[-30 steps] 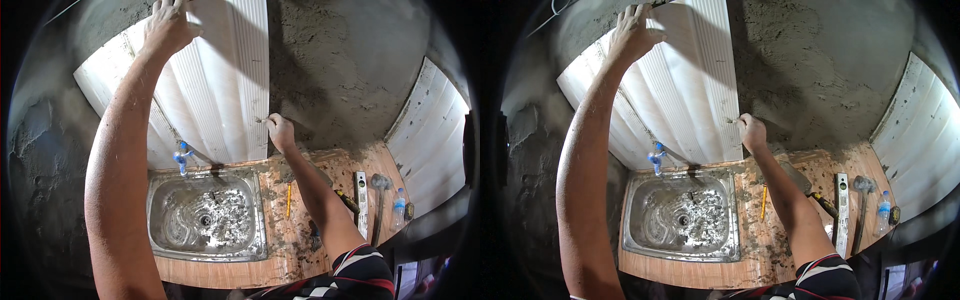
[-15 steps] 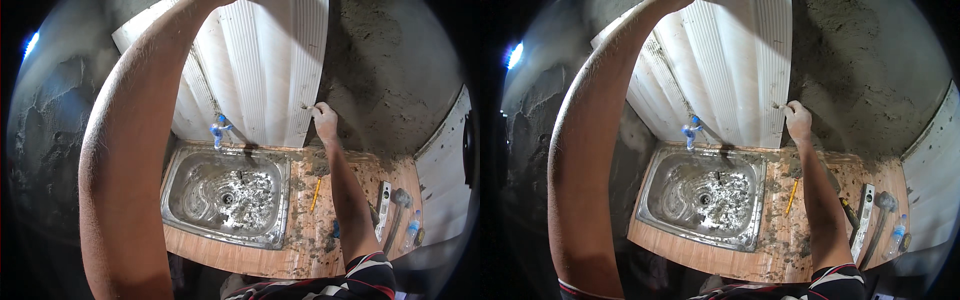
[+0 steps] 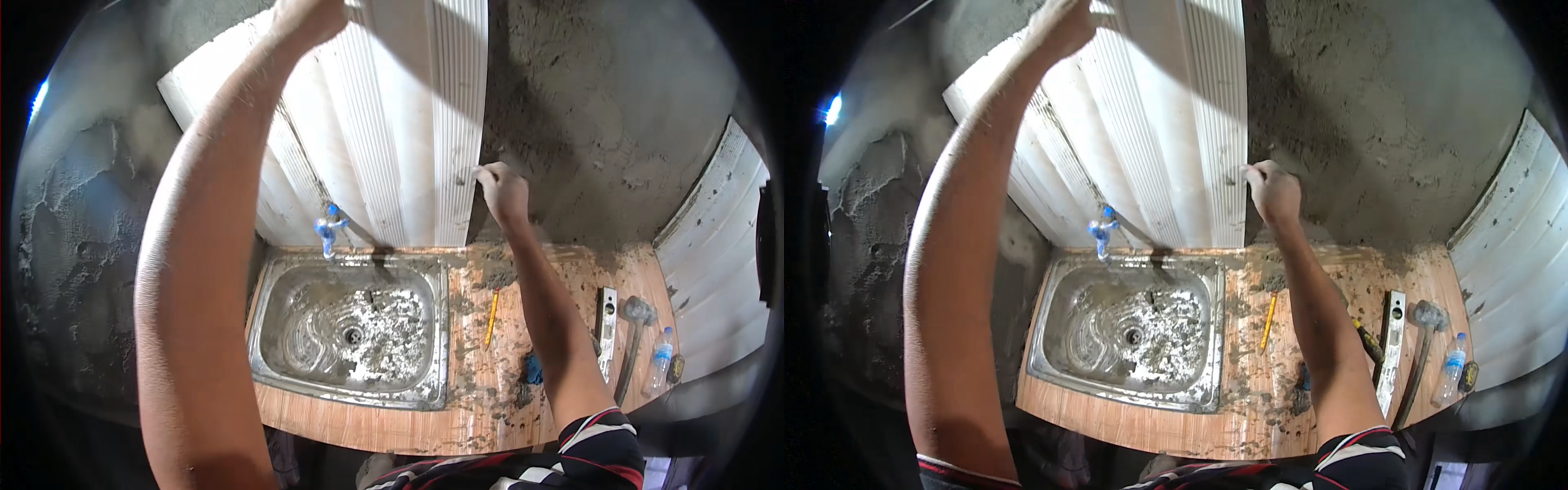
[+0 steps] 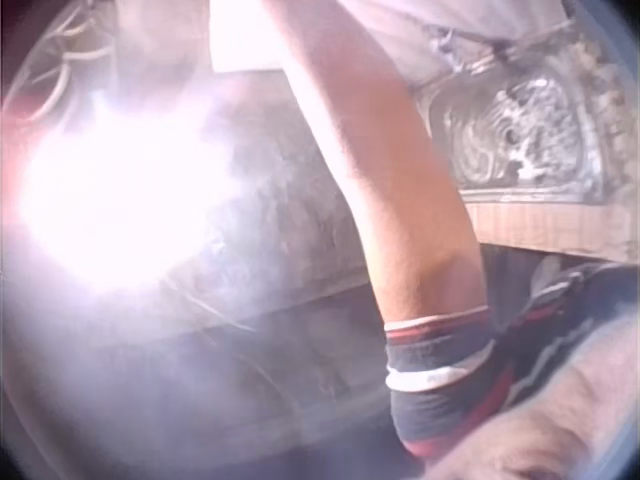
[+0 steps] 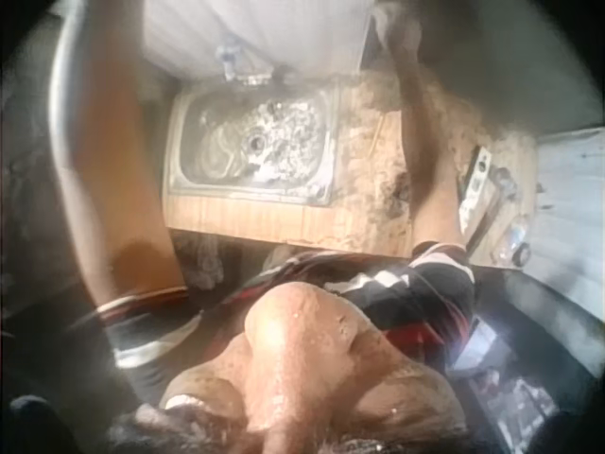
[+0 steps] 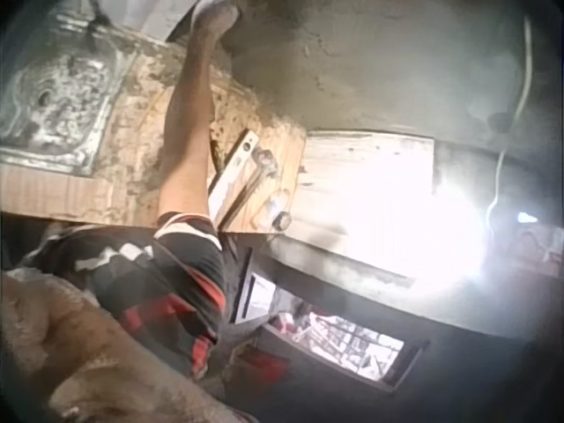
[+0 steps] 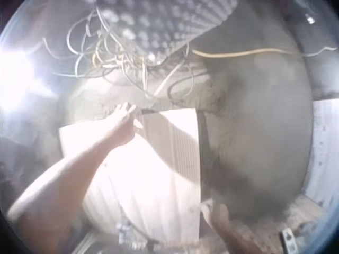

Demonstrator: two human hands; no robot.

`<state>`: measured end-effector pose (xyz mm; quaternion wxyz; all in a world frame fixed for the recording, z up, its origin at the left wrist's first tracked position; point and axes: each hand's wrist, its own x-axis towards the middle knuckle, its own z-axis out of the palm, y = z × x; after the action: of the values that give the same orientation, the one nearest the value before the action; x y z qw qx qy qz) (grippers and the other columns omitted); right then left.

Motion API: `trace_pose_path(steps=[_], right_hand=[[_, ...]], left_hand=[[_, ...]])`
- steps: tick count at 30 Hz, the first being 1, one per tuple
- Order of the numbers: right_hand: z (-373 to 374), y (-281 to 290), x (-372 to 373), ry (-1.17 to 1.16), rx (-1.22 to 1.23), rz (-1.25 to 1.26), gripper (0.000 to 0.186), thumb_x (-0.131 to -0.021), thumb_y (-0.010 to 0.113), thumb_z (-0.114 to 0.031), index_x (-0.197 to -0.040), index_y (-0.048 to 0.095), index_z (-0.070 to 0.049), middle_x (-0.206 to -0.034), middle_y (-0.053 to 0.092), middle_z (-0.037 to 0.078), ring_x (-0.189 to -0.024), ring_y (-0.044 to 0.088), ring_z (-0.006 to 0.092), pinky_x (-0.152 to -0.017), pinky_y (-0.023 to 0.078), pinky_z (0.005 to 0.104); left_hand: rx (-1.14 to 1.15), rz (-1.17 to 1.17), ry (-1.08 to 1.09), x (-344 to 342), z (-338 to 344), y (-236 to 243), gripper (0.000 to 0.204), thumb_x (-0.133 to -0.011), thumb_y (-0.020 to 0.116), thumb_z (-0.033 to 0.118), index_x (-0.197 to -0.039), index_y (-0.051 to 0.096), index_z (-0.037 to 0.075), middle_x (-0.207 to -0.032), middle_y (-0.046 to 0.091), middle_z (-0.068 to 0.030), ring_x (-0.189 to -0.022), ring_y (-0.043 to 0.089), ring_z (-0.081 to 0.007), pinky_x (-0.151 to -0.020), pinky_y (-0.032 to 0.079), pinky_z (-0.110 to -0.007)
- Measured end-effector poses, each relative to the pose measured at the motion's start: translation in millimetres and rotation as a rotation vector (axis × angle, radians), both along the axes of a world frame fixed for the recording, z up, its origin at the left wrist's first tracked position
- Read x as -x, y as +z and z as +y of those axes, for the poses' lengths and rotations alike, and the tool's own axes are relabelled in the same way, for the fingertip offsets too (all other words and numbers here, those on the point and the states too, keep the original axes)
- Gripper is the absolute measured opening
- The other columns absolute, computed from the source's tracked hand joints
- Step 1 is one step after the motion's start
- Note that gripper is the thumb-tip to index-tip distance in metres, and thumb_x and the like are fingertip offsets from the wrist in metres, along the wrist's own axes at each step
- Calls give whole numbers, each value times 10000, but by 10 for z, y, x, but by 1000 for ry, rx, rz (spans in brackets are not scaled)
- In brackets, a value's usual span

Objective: The person cuts a tile using an angle grinder, presses the tile onto the wall above the sink by hand, and aligns it using a spirit level.

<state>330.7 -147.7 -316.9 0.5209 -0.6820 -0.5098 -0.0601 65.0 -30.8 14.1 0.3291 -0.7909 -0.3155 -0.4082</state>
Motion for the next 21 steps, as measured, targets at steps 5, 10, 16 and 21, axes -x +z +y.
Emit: trace_pose_path(steps=[5,10,16,21], right_hand=[[-139,665,-409,104,-271,142,276,-998,683,-294,-1083,717,-33,-891,707,26,-732,611,77,-656,496,255],[-186,1499,-104,16,-287,45,515,-988,643,-385,-1327,652,1,-1338,661,196,-1246,628,306,-1077,459,392],[-108,1958,-162,74,-326,-84,383,-999,638,-217,-1309,668,5,-1293,696,155,-1208,645,228,-1061,460,339],[106,1923,-63,62,-336,-57,375,-985,637,-231,-1262,694,14,-1259,711,161,-1190,654,236,-1047,460,331]], left_hand=[[-41,-53,-164,-140,94,-91,354,-810,641,64,-1162,608,48,-1134,567,-244,-1066,543,-446,-935,458,-543],[78,-98,-70,-213,28,-98,417,-842,648,79,-1258,620,79,-1234,563,-142,-1237,502,-350,-1038,482,-453],[120,-118,-109,-345,101,-148,434,-854,604,52,-1288,599,65,-1282,571,-162,-1214,525,-353,-1011,499,-494],[-212,-138,-109,-466,534,-218,296,-800,603,84,-1091,597,28,-1057,576,-231,-1017,549,-422,-870,451,-520]])
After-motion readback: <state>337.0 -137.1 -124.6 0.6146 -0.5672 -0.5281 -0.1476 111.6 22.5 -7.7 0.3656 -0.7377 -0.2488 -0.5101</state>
